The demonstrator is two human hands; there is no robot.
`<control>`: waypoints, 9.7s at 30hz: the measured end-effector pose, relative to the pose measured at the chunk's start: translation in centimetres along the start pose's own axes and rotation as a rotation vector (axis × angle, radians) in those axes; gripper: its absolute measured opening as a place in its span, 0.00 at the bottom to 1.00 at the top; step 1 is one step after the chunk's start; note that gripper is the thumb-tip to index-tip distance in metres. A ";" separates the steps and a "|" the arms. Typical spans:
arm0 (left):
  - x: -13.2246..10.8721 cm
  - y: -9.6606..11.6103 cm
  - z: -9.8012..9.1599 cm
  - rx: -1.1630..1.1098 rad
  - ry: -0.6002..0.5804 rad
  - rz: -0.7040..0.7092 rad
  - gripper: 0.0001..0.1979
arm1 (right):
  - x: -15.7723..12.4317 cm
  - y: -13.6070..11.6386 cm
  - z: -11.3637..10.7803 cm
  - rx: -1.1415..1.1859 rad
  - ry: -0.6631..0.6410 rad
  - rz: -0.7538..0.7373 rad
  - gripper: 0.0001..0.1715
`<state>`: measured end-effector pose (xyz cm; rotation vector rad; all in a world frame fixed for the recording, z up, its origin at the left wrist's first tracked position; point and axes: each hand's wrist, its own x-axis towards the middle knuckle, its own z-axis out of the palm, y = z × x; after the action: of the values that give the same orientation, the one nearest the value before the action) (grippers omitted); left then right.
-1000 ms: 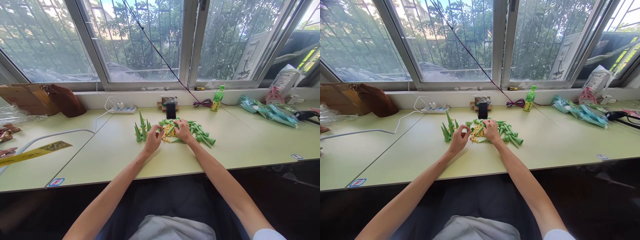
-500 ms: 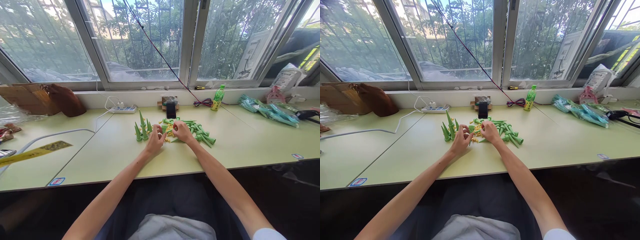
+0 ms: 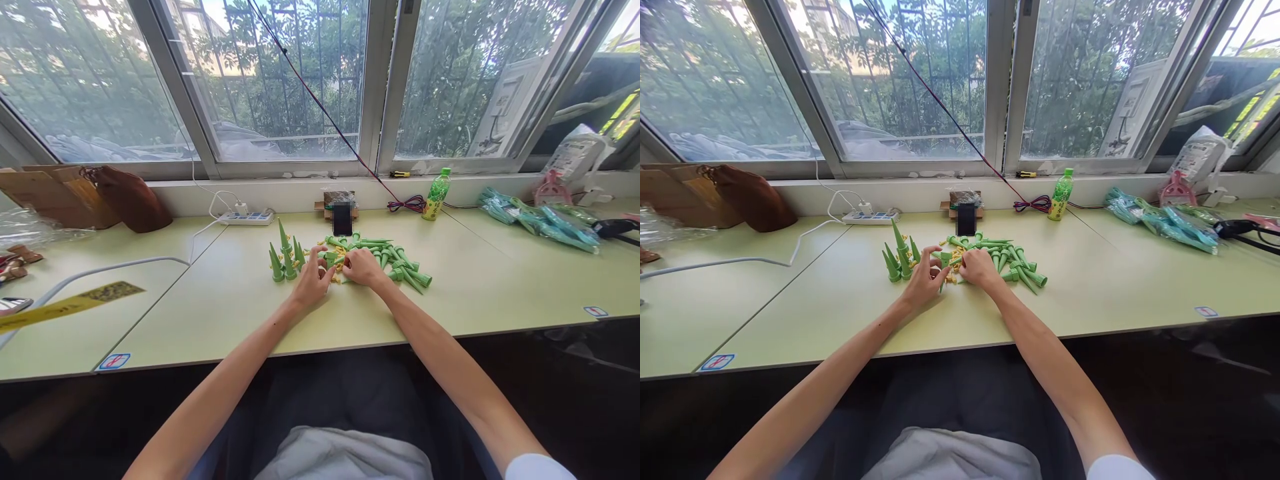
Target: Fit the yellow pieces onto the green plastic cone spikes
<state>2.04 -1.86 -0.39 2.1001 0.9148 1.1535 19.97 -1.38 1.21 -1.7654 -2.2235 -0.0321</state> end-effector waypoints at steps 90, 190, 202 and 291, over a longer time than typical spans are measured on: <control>0.5 0.8 -0.4 -0.058 0.173 -0.147 0.15 | -0.5 -0.8 0.5 1.011 0.348 -0.260 0.07; 0.3 1.0 -0.3 0.188 0.189 0.015 0.13 | -0.9 -0.8 0.3 0.973 0.163 -0.166 0.19; 0.2 0.8 -0.3 0.146 0.155 0.067 0.15 | -1.0 -0.8 0.0 0.970 0.084 -0.105 0.11; 0.6 0.3 -0.6 -0.014 0.218 -0.080 0.15 | -0.4 -0.9 0.6 0.728 0.233 -0.165 0.26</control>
<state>1.87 -1.51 0.37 1.9351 1.0762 1.3612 19.09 -1.82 0.73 -1.1186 -1.8649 0.4522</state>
